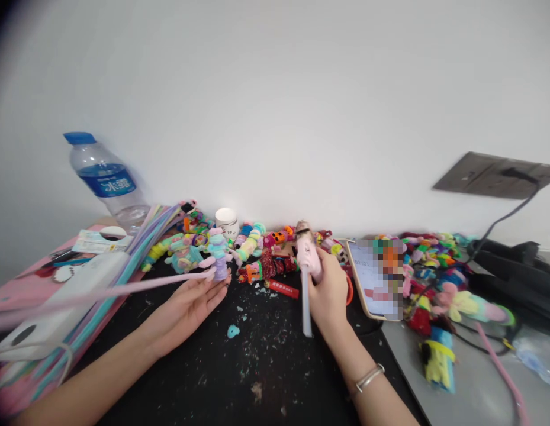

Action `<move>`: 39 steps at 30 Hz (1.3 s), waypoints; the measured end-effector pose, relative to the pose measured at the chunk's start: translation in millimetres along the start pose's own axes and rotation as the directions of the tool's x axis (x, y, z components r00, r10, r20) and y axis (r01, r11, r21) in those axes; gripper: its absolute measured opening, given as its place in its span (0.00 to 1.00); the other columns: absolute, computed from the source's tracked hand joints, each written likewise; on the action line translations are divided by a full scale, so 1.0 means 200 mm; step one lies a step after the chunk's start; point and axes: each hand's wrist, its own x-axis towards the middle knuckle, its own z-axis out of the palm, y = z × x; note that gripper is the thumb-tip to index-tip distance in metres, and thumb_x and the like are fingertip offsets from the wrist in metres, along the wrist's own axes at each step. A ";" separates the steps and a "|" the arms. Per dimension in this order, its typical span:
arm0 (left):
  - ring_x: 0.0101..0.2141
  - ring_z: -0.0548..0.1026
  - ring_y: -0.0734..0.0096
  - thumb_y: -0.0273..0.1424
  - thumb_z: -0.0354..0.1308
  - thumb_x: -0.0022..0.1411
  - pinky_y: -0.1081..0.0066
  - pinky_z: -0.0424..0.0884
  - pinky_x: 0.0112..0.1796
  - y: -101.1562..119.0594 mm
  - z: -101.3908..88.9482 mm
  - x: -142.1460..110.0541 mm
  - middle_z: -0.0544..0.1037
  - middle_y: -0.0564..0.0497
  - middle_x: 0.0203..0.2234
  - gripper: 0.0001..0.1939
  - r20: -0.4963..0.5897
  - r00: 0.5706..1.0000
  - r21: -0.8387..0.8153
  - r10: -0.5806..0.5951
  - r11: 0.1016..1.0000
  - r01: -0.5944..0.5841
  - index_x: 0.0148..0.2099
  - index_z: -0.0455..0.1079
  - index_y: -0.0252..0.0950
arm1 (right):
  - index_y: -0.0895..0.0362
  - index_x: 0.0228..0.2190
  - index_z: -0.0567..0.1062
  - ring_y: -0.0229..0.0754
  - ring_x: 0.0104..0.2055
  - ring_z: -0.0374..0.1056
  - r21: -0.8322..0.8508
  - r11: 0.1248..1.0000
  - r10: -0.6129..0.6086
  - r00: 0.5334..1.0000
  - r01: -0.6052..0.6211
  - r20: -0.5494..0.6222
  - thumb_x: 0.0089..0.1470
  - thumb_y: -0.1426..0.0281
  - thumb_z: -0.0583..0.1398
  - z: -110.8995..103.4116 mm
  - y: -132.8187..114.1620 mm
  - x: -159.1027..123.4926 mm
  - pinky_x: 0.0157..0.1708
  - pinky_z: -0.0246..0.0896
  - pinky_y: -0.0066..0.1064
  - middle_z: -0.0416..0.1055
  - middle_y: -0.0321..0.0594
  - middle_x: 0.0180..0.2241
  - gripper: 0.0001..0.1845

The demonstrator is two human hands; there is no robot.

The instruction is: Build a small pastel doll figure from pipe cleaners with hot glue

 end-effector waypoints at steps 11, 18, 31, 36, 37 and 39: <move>0.41 0.75 0.69 0.19 0.53 0.59 0.70 0.70 0.46 -0.01 0.01 -0.02 0.78 0.46 0.37 0.09 -0.036 0.998 0.013 -0.044 0.999 0.045 0.39 0.72 0.32 | 0.56 0.25 0.67 0.37 0.23 0.60 0.450 0.885 -0.295 0.887 0.114 0.356 0.49 0.69 0.57 -0.01 -0.18 -0.12 0.23 0.55 0.27 0.64 0.34 0.23 0.04; 0.39 0.76 0.73 0.20 0.58 0.56 0.73 0.71 0.45 -0.03 0.03 -0.03 0.78 0.51 0.37 0.11 0.038 0.995 0.022 -0.091 0.996 0.090 0.41 0.72 0.36 | 0.55 0.20 0.59 0.34 0.20 0.53 0.485 0.870 -0.318 0.854 0.089 0.412 0.49 0.69 0.57 -0.02 -0.21 -0.13 0.20 0.47 0.27 0.55 0.31 0.20 0.11; 0.40 0.76 0.74 0.22 0.59 0.55 0.73 0.70 0.45 -0.02 0.03 -0.03 0.78 0.52 0.37 0.11 0.070 0.993 0.034 -0.092 0.995 0.090 0.41 0.72 0.38 | 0.55 0.20 0.57 0.34 0.20 0.53 0.458 0.886 -0.296 0.846 0.070 0.443 0.48 0.70 0.57 -0.01 -0.21 -0.14 0.20 0.47 0.26 0.55 0.31 0.20 0.12; 0.40 0.75 0.73 0.22 0.57 0.57 0.73 0.69 0.46 -0.02 0.03 -0.03 0.78 0.49 0.38 0.10 0.067 0.993 0.047 -0.092 0.995 0.089 0.42 0.72 0.35 | 0.55 0.20 0.56 0.34 0.20 0.52 0.444 0.895 -0.273 0.850 0.052 0.450 0.48 0.71 0.56 -0.01 -0.21 -0.13 0.20 0.46 0.26 0.53 0.30 0.20 0.13; 0.40 0.75 0.73 0.22 0.57 0.57 0.73 0.70 0.46 -0.02 0.03 -0.03 0.78 0.49 0.38 0.10 0.058 0.994 0.047 -0.093 0.995 0.091 0.42 0.72 0.35 | 0.55 0.20 0.56 0.34 0.20 0.51 0.442 0.896 -0.269 0.852 0.051 0.448 0.48 0.71 0.56 -0.01 -0.21 -0.13 0.20 0.46 0.26 0.53 0.30 0.20 0.13; 0.41 0.75 0.72 0.20 0.56 0.57 0.72 0.70 0.46 -0.01 0.03 -0.03 0.78 0.48 0.38 0.10 0.028 0.995 0.046 -0.096 0.994 0.095 0.41 0.71 0.34 | 0.55 0.20 0.56 0.34 0.20 0.51 0.441 0.896 -0.270 0.854 0.055 0.444 0.48 0.71 0.57 -0.01 -0.21 -0.13 0.20 0.47 0.26 0.54 0.30 0.20 0.12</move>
